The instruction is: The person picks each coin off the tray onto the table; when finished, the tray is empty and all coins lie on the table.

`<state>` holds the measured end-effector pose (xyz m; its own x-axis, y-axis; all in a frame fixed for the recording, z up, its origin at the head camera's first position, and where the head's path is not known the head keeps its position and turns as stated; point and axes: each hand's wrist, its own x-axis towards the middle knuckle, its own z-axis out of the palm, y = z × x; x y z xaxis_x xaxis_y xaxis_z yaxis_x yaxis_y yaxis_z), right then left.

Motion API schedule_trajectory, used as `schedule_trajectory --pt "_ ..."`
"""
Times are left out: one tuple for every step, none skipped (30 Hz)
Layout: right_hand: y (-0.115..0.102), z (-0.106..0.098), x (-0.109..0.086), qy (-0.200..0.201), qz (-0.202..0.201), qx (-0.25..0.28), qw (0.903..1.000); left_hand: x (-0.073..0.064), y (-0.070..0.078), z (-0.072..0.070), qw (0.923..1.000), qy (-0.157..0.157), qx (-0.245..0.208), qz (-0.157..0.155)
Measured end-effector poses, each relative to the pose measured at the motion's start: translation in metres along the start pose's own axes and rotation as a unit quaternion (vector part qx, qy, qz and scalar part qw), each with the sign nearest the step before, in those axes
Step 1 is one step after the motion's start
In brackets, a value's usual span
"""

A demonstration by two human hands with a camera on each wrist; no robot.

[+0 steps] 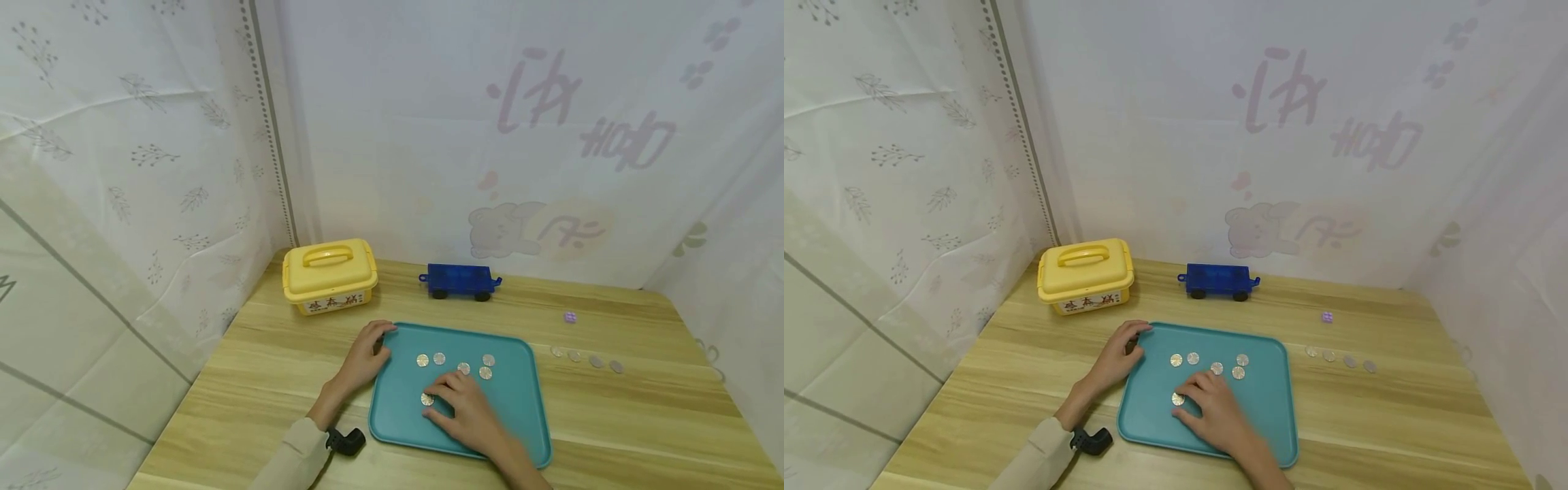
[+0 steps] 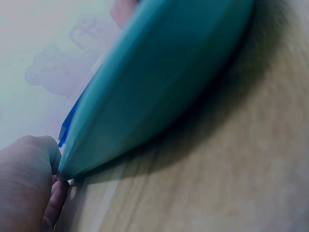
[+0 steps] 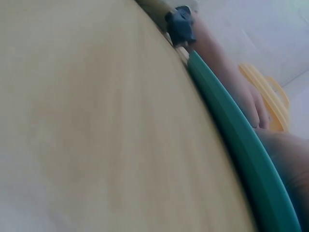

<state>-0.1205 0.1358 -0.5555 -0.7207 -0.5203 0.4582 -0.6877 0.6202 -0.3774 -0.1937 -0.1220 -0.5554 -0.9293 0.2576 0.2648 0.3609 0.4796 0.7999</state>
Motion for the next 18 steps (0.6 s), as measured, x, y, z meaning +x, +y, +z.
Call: schedule_trajectory --pt "-0.0012 0.0020 -0.0004 0.005 -0.003 -0.001 1.0000 -0.0003 0.0000 -0.0001 1.0000 0.001 0.003 0.003" --pt "-0.0021 0.0035 -0.0007 0.010 -0.004 -0.001 0.9999 -0.0005 0.0002 -0.0002 1.0000 0.001 0.003 0.003" --pt "-0.0028 0.0048 -0.0009 0.014 -0.004 0.001 0.9999 -0.0006 0.0003 -0.0004 1.0000 0.002 0.003 0.003" --pt "-0.0032 0.0056 -0.0012 0.017 -0.002 0.002 0.9999 -0.0007 0.0007 -0.0003 1.0000 0.003 0.003 0.003" --pt "-0.0033 0.0060 -0.0015 0.020 0.001 0.003 0.9998 -0.0007 0.0009 -0.0001 1.0000 0.004 0.002 0.002" --pt "-0.0031 0.0063 -0.0015 0.023 0.002 0.003 0.9997 -0.0006 0.0010 0.0001 1.0000 0.004 0.002 0.002" --pt "-0.0033 0.0071 -0.0012 0.025 0.003 0.003 0.9997 -0.0008 0.0009 -0.0004 1.0000 0.005 0.000 0.000" --pt "-0.0034 0.0077 -0.0009 0.027 0.002 0.002 0.9996 -0.0009 0.0008 -0.0008 1.0000 0.005 -0.003 -0.004" --pt "-0.0036 0.0080 -0.0005 0.028 0.002 0.002 0.9996 -0.0009 0.0008 -0.0011 1.0000 0.006 -0.004 -0.004" --pt "-0.0036 0.0081 -0.0002 0.029 0.002 0.003 0.9996 -0.0010 0.0007 -0.0013 1.0000 0.008 -0.004 -0.004" --pt "-0.0037 0.0080 0.0001 0.029 0.003 0.006 0.9996 -0.0011 0.0005 -0.0014 0.9999 0.008 -0.005 -0.004" --pt "-0.0039 0.0076 0.0005 0.028 0.006 0.011 0.9995 -0.0009 0.0004 -0.0013 0.9999 0.009 -0.005 0.000" --pt "-0.0040 0.0070 0.0008 0.026 0.010 0.017 0.9995 -0.0007 0.0003 -0.0011 1.0000 0.009 -0.004 0.002" --pt "-0.0042 0.0064 0.0013 0.023 0.017 0.025 0.9993 -0.0006 0.0002 -0.0009 1.0000 0.008 -0.004 0.003" --pt "-0.0042 0.0058 0.0018 0.020 0.024 0.034 0.9989 -0.0004 0.0002 -0.0006 1.0000 0.007 -0.003 0.004" --pt "-0.0042 0.0053 0.0024 0.017 0.031 0.042 0.9985 -0.0003 0.0001 -0.0005 1.0000 0.006 -0.003 0.005" --pt "-0.0040 0.0050 0.0029 0.013 0.038 0.049 0.9980 -0.0002 0.0001 -0.0005 1.0000 0.005 -0.003 0.005" --pt "-0.0038 0.0049 0.0034 0.008 0.044 0.054 0.9975 -0.0003 0.0002 -0.0006 0.9999 0.007 -0.002 0.008"
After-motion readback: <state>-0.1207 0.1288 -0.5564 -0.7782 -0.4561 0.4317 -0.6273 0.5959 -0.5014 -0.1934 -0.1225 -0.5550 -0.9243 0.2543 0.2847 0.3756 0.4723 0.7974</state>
